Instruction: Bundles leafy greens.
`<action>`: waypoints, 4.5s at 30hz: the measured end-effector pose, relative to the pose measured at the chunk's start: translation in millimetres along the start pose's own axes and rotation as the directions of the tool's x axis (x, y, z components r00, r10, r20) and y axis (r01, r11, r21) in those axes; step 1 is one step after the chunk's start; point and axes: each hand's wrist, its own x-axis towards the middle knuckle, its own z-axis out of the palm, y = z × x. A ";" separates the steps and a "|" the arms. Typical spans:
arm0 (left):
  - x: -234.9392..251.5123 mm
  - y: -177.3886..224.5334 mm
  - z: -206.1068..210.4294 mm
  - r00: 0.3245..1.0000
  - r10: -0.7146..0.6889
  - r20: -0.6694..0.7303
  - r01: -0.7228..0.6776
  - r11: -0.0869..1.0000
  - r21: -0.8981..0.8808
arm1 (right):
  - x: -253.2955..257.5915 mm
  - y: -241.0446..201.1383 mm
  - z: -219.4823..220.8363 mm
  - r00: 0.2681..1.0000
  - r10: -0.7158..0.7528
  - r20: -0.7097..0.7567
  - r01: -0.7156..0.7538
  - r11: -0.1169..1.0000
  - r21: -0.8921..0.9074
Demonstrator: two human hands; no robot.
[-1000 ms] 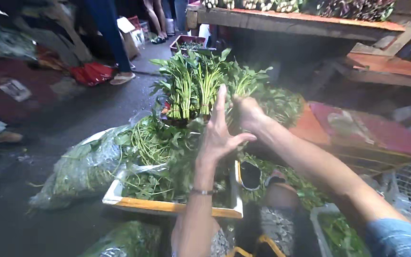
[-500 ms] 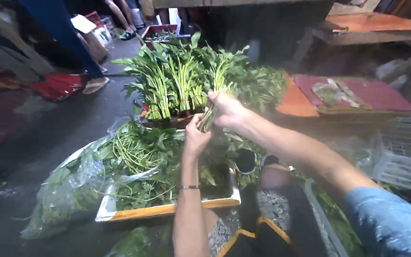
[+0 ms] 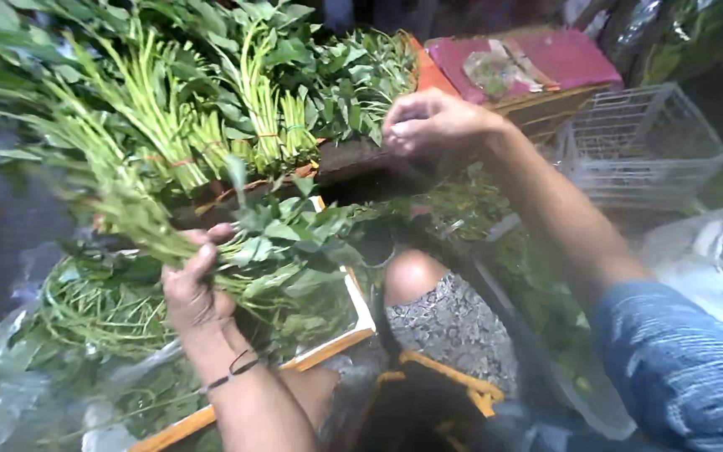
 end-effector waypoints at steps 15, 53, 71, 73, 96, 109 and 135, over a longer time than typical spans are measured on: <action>-0.4 4.9 -44.5 0.911 0.143 -0.386 -0.268 0.917 -0.295 | -111.4 288.5 33.1 0.465 0.823 0.327 0.017 0.361 -0.932; 71.5 -57.2 240.0 0.615 -0.781 0.110 0.177 0.272 0.946 | -138.9 148.9 64.4 0.842 0.495 -0.216 -0.226 0.686 0.692; 87.7 -29.8 215.4 0.699 -0.712 0.065 0.171 0.254 0.952 | -133.4 140.2 74.1 0.708 0.596 -0.380 -0.251 0.715 0.653; 80.0 -34.4 225.7 0.724 -0.687 0.058 0.105 0.194 0.975 | -129.5 138.4 75.8 0.725 0.602 -0.333 -0.281 0.701 0.656; -4.7 -141.9 263.2 0.632 -0.528 0.568 -0.631 0.075 0.772 | -118.0 142.1 96.6 0.750 0.545 -0.375 0.013 0.554 0.832; -14.4 -159.8 265.1 0.554 -0.531 0.641 -0.726 0.069 0.685 | -120.1 142.1 98.2 0.692 0.631 -0.350 -0.056 0.531 0.845; -12.2 -171.9 259.9 0.601 -0.531 0.597 -0.689 0.033 0.724 | -91.5 138.3 114.1 0.482 0.728 -0.488 -0.035 0.572 0.820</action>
